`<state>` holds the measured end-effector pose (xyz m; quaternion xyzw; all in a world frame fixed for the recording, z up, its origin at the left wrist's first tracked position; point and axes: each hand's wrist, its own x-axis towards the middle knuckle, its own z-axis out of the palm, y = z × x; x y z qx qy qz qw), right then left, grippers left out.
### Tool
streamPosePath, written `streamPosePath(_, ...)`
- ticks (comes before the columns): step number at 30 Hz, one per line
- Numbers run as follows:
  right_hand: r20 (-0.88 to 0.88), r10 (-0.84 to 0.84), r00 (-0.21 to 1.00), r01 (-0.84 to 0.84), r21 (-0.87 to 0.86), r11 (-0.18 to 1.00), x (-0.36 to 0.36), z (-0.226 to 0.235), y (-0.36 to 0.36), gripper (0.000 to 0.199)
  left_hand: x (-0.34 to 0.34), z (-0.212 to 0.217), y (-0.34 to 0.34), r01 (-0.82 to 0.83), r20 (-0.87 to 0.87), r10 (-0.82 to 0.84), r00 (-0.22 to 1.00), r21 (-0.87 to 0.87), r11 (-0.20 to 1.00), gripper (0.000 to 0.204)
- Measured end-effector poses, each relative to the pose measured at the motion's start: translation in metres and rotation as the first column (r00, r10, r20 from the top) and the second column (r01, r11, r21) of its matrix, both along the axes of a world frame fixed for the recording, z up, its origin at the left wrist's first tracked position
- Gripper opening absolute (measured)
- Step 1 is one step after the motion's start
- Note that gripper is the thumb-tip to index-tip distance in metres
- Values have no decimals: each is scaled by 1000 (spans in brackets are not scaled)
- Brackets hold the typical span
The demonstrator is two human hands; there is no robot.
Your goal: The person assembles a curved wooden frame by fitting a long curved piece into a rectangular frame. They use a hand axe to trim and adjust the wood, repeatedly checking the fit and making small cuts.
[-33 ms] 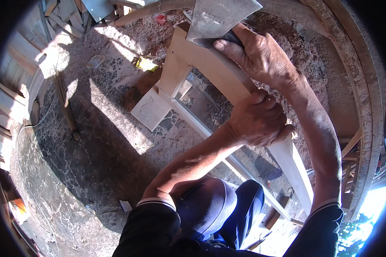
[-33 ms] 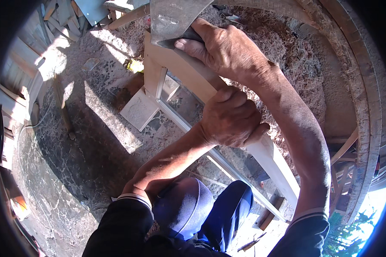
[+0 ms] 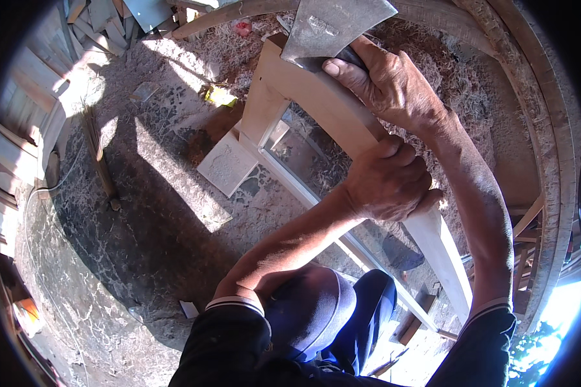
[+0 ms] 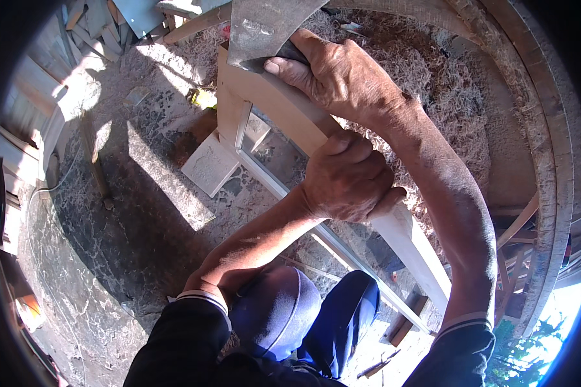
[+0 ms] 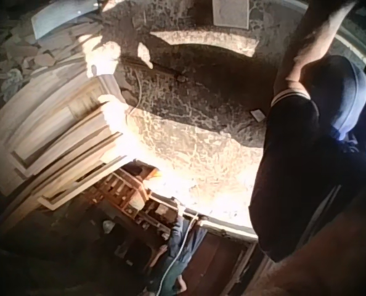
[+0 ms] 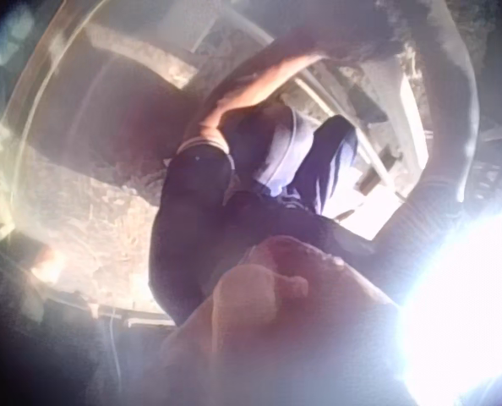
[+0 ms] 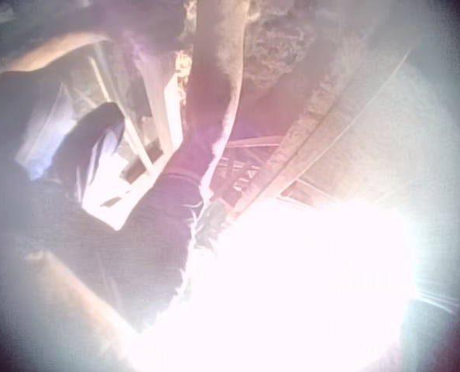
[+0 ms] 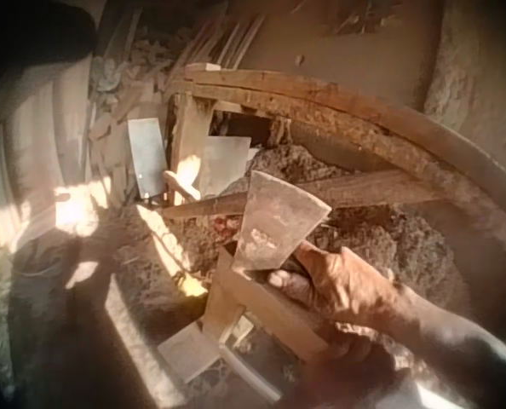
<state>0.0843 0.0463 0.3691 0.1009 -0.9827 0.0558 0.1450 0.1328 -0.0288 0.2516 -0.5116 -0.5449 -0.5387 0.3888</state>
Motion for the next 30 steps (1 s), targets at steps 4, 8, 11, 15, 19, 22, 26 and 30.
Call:
streamPosePath(4,90,-41,995,43,-9,999,-4,8,-2,55,-1,-1,0,-22,-26,22,999,-11,1000,37)
streamPosePath(8,-48,-90,995,82,-139,987,-4,18,1,47,0,-1,-3,-49,-33,49,998,-1,999,40)
streamPosePath(11,138,-66,988,65,10,998,-7,3,-5,53,0,-1,-4,-36,-29,36,999,-14,999,42)
streamPosePath(15,47,-74,996,68,123,990,-12,2,-3,56,-2,-2,-5,9,-21,-10,1000,-30,999,35)
streamPosePath(19,-102,28,994,-36,-76,996,-9,14,3,59,-1,-3,-7,14,-17,-14,1000,-4,1000,35)
streamPosePath(22,-21,-20,1000,20,6,1000,-8,5,1,55,0,-3,-6,7,-4,-7,1000,4,1000,34)
streamPosePath(26,25,-43,999,40,105,994,-10,-5,-5,54,-1,-3,-6,6,-6,-6,1000,0,1000,33)
streamPosePath(30,-11,29,1000,-29,-8,1000,-9,14,-4,61,0,-5,-8,10,-18,-10,1000,-30,1000,32)
